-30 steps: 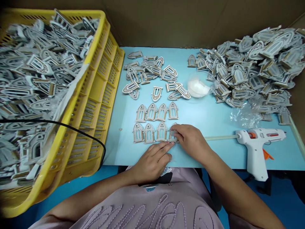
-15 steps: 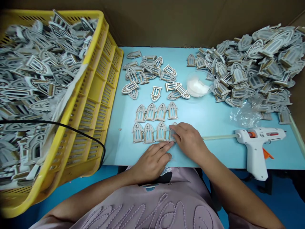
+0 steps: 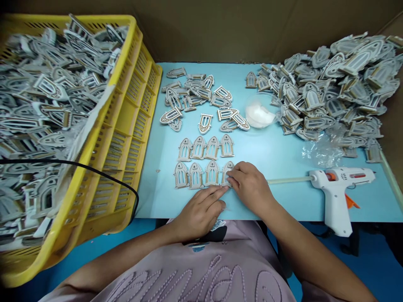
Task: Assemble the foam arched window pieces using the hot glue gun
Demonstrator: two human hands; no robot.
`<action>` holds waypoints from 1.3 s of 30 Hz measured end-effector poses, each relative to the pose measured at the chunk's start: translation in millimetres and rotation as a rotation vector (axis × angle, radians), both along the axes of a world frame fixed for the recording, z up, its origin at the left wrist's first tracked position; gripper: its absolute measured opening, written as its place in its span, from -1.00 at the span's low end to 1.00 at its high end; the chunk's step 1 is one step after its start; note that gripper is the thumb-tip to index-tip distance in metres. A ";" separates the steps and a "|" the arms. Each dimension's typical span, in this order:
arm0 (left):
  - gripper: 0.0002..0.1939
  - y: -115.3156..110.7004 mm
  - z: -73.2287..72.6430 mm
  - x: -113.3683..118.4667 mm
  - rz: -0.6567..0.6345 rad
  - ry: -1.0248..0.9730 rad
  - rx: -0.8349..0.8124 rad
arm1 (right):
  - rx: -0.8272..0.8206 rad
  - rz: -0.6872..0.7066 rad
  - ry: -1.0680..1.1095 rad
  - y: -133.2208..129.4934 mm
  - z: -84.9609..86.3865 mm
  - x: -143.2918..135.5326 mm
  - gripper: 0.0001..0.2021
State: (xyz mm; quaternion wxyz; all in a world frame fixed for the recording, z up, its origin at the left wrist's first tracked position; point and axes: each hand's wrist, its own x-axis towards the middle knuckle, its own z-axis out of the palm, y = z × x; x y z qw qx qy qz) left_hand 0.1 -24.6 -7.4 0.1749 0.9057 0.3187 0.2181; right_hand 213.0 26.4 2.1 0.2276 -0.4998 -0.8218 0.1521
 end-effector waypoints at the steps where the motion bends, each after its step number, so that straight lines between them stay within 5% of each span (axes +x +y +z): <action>1: -0.84 -0.1 -0.5 -0.1 0.002 -0.001 -0.003 | 0.001 0.004 0.004 -0.2 -0.1 0.6 -0.85; 13: -0.82 -1.9 -1.9 0.3 0.018 0.022 0.016 | 0.061 -0.019 0.003 -6.5 -1.8 8.2 -0.79; 21: -0.85 0.6 2.1 -0.1 0.012 -0.122 -0.012 | -0.065 -0.060 0.070 -8.3 4.5 2.9 -0.79; 24: -0.88 1.1 10.5 -1.4 0.119 -0.360 -0.219 | -0.160 -0.109 0.216 -11.5 16.7 -3.3 -0.81; 30: -0.75 4.4 30.0 -0.7 0.481 -0.755 -1.003 | -0.533 -0.057 0.519 -21.0 38.3 -21.9 -0.80; 33: -0.75 6.6 31.1 -1.2 0.510 -0.830 -1.095 | -0.624 -0.073 0.588 -19.4 37.8 -30.2 -0.79; 39: -0.72 3.7 23.3 -5.8 0.528 -0.788 -1.026 | -0.706 -0.110 0.647 -12.5 37.0 -39.6 -0.87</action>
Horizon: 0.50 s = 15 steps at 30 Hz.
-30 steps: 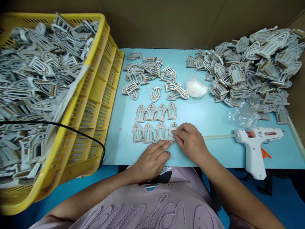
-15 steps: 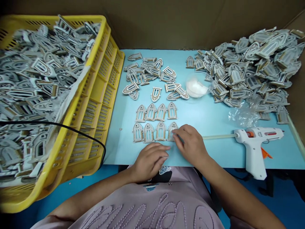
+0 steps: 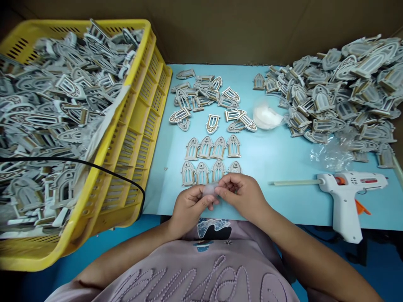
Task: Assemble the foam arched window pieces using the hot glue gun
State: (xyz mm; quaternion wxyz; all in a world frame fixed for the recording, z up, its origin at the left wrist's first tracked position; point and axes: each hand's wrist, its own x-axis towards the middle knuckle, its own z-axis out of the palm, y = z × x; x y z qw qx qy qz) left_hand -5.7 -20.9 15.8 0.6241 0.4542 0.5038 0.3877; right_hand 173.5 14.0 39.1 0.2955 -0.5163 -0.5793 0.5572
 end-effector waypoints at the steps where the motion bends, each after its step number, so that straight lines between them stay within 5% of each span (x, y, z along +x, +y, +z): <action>1: -0.73 -0.9 -1.2 -1.0 -0.003 0.006 0.017 | -0.005 0.003 0.006 0.9 0.5 -0.6 -0.87; 5: -0.75 -3.1 -5.9 -8.8 -0.010 0.134 0.163 | 0.029 -0.017 -0.008 8.9 -1.7 1.6 -0.87; 11: -0.91 -5.6 -16.7 -23.7 -0.203 0.616 0.968 | 0.225 -0.082 -0.218 35.1 -15.5 7.0 -0.78; 15: -0.92 -9.1 -22.3 -23.0 -0.282 0.814 1.081 | 0.372 0.052 -0.364 44.2 -19.8 0.5 -0.82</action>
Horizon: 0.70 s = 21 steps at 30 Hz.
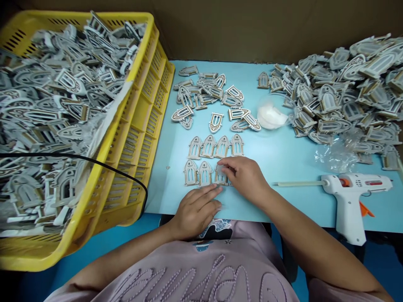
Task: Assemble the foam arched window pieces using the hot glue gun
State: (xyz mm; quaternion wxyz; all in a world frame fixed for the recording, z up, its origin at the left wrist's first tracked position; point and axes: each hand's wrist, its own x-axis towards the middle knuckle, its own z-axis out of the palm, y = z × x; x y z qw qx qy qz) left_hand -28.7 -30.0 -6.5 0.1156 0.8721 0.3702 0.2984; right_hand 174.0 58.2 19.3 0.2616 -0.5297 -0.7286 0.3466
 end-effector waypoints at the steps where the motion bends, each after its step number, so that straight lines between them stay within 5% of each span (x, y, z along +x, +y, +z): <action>1: -0.92 -0.5 -0.8 0.8 -0.002 0.033 -0.005 | 0.027 0.033 -0.033 0.9 -0.8 -1.6 -0.82; 7: -0.86 -0.6 -2.3 2.2 -0.008 0.111 -0.008 | 0.145 0.157 -0.142 0.6 -5.5 -3.0 -0.83; 21: -0.92 -0.1 -3.3 3.0 0.000 0.097 0.015 | 0.254 0.190 -0.142 -4.5 -12.2 -1.4 -0.91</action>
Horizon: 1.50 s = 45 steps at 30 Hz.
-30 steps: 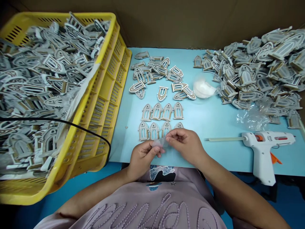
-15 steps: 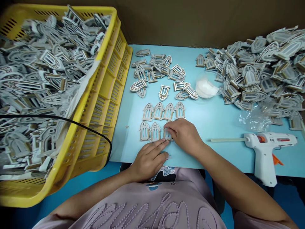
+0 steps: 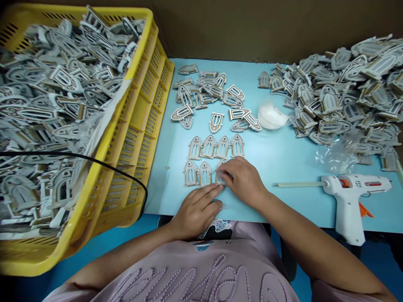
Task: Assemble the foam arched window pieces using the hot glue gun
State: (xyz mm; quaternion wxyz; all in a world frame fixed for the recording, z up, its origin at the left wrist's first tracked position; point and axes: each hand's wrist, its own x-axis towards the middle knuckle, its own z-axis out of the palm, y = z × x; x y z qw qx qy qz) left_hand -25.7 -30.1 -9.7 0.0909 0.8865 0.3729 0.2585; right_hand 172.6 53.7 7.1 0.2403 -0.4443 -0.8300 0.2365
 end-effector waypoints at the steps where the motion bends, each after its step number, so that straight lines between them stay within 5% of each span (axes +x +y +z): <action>1: -0.91 -0.1 -0.1 0.0 0.000 0.001 0.000 | 0.007 0.002 -0.007 -0.1 -0.6 0.2 -0.90; 12: -0.91 0.2 0.5 0.7 0.004 -0.008 -0.013 | 0.041 -0.009 -0.091 -9.4 -7.9 2.9 -0.72; 16: -0.93 2.8 5.7 -0.2 0.001 -0.153 -0.072 | -0.037 -0.046 -0.009 -10.5 -2.7 3.3 -0.75; 23: -0.76 9.0 26.1 -4.4 0.348 -0.672 -0.740 | -0.413 -0.061 0.307 -26.3 30.6 -12.2 -0.75; 27: -0.68 9.3 26.8 -4.5 0.381 -0.793 -0.941 | -0.615 -0.056 0.396 -32.3 33.7 -23.0 -0.79; 31: -0.74 5.8 22.6 -10.6 0.371 -0.726 -0.789 | -0.642 -0.119 0.426 -24.5 28.9 -22.2 -0.83; 38: -0.94 -6.1 8.1 -28.0 0.057 -0.192 -0.007 | -0.437 -0.152 0.230 1.2 18.3 -31.0 -0.85; 45: -0.85 -13.9 -3.1 -30.6 0.077 -0.027 0.063 | -0.177 0.005 0.019 6.9 6.3 -47.7 -0.87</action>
